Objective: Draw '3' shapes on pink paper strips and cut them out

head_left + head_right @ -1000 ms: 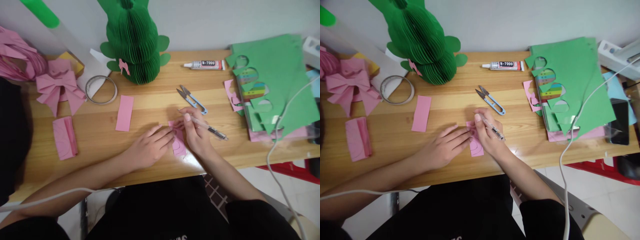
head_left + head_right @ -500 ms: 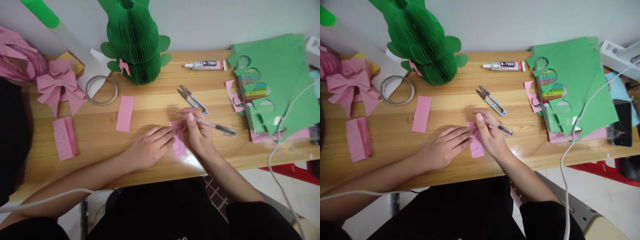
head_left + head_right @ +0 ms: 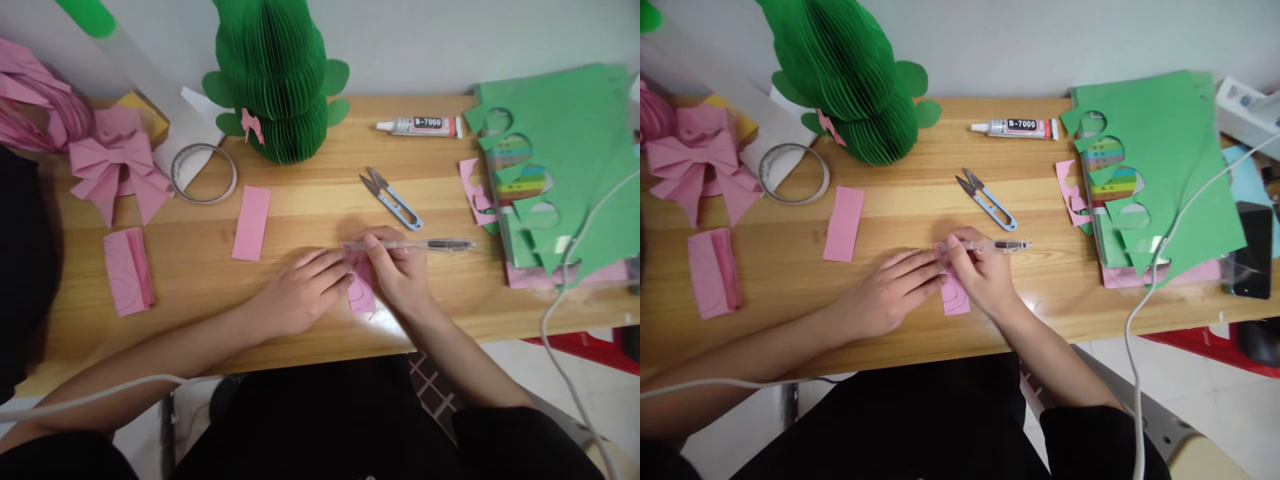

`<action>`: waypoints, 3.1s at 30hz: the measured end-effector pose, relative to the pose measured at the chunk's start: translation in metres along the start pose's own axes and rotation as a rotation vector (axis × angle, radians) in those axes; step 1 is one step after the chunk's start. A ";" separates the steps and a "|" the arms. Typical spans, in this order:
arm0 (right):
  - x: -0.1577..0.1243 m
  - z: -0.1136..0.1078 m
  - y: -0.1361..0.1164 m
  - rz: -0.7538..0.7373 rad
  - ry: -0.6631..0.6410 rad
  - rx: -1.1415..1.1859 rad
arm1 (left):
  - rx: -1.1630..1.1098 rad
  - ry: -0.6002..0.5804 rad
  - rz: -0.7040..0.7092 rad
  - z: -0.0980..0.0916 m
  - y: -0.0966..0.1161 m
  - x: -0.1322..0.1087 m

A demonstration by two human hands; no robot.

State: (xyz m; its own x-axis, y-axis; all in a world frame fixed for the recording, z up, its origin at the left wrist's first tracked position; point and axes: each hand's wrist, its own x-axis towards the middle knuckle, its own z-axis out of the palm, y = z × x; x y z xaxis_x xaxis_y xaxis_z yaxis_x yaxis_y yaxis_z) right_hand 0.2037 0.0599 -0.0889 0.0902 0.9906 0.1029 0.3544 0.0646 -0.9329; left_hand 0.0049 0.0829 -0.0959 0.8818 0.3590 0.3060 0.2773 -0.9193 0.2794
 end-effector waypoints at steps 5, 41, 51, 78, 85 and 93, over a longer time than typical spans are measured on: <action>0.001 0.001 -0.001 -0.008 -0.018 -0.009 | -0.012 0.002 -0.013 0.001 0.001 0.001; 0.001 -0.001 -0.003 0.004 0.006 -0.012 | -0.016 0.008 -0.022 0.000 0.000 0.000; 0.002 0.000 -0.001 -0.024 -0.020 -0.052 | -0.020 0.011 -0.020 0.000 0.000 0.000; -0.001 -0.005 -0.006 -0.057 0.057 -0.151 | -0.041 0.014 -0.024 0.000 0.000 0.001; -0.003 -0.007 -0.006 -0.060 0.054 -0.182 | -0.048 0.020 -0.025 0.000 0.000 0.001; -0.004 -0.008 -0.006 -0.055 0.035 -0.150 | -0.051 0.001 -0.032 0.001 0.000 -0.001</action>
State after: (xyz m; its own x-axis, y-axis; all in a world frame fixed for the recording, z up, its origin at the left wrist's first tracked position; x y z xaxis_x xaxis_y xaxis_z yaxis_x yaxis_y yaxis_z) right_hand 0.2081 0.0544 -0.0809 0.0979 0.9812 0.1666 0.4943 0.0973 -0.8638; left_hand 0.0046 0.0820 -0.0968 0.8722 0.3884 0.2974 0.2856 -0.8978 0.3352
